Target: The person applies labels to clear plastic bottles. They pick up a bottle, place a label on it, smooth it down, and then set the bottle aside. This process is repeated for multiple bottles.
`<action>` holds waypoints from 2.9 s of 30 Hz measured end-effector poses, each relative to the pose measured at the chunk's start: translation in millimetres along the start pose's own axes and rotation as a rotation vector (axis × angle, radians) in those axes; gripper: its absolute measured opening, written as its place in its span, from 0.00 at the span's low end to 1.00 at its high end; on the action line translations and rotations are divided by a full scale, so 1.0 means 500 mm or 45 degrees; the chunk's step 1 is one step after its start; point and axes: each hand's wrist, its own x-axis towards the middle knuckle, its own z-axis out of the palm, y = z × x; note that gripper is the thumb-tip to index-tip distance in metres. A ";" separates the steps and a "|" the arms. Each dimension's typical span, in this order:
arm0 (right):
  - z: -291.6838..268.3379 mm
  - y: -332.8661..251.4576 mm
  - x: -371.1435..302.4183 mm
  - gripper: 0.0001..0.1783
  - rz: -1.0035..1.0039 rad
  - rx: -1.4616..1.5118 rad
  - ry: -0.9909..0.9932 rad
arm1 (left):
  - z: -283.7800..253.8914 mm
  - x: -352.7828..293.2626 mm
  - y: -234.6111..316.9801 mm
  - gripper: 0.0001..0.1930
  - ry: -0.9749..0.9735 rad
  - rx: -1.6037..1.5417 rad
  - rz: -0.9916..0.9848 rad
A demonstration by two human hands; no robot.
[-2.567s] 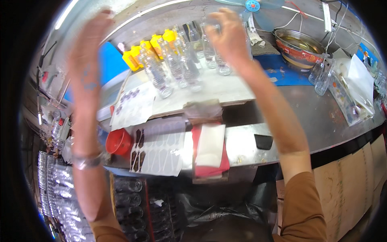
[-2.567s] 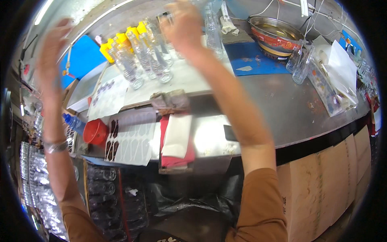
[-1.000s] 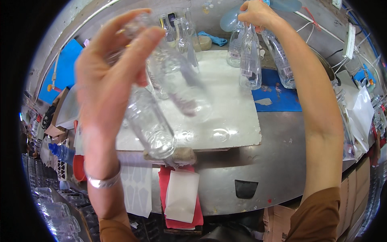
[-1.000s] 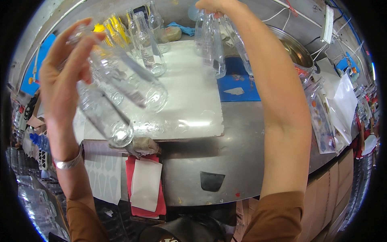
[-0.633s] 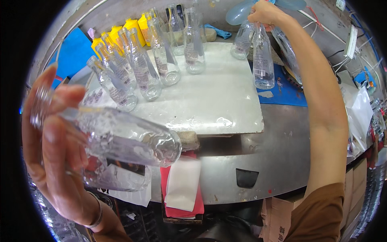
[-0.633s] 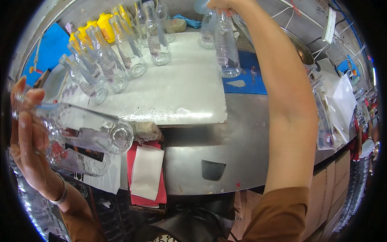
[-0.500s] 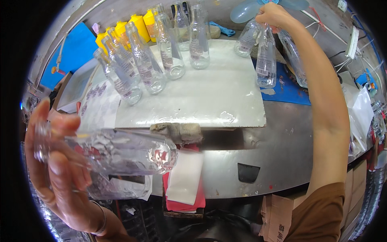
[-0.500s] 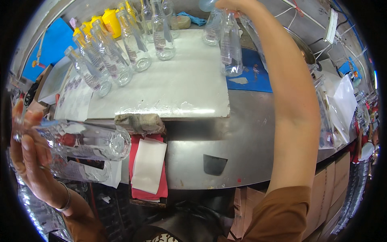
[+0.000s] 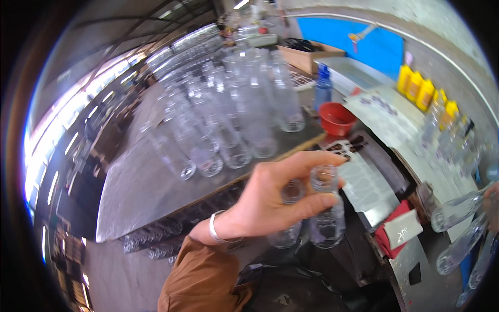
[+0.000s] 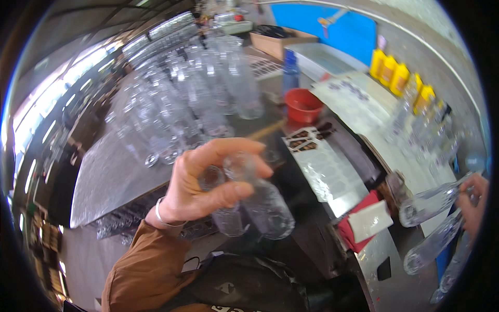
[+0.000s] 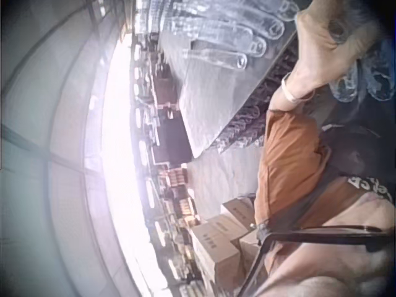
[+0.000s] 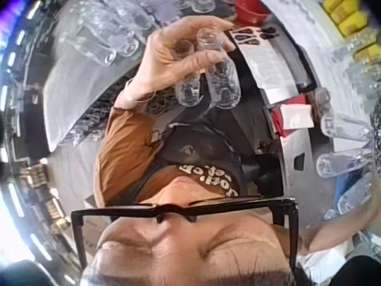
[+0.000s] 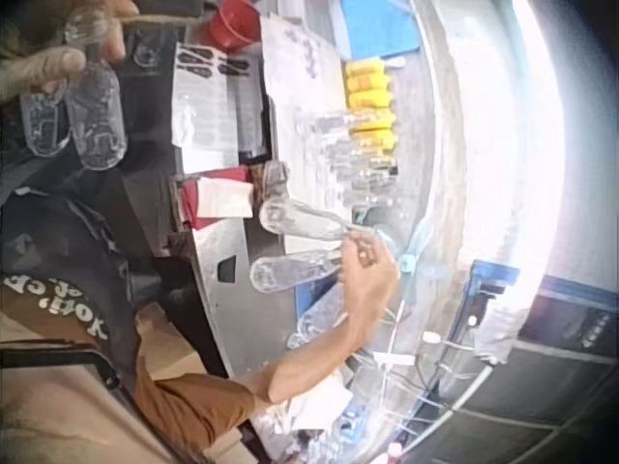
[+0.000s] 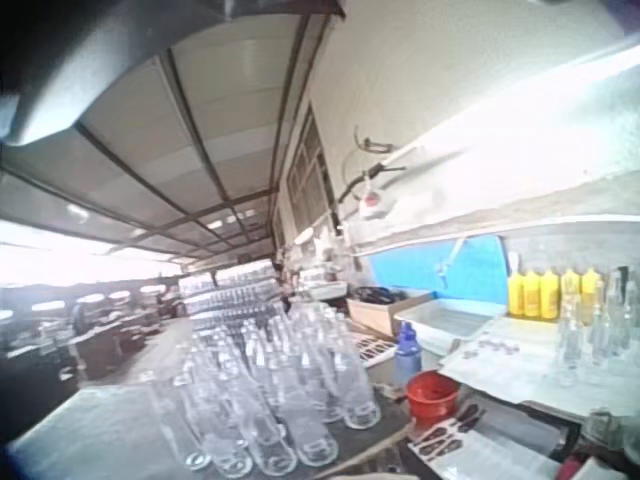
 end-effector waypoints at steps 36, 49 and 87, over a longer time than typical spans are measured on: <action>0.211 -1.433 -0.485 0.16 -1.501 0.023 -0.375 | -1.090 -0.164 -0.524 0.24 1.002 1.104 -0.036; 0.221 -1.412 -0.505 0.16 -1.561 0.061 -0.360 | -1.013 -0.254 -0.447 0.27 1.289 0.764 0.114; 0.407 -1.122 -0.342 0.32 -1.820 1.766 0.471 | -0.608 -0.362 -0.108 0.27 1.466 1.400 0.277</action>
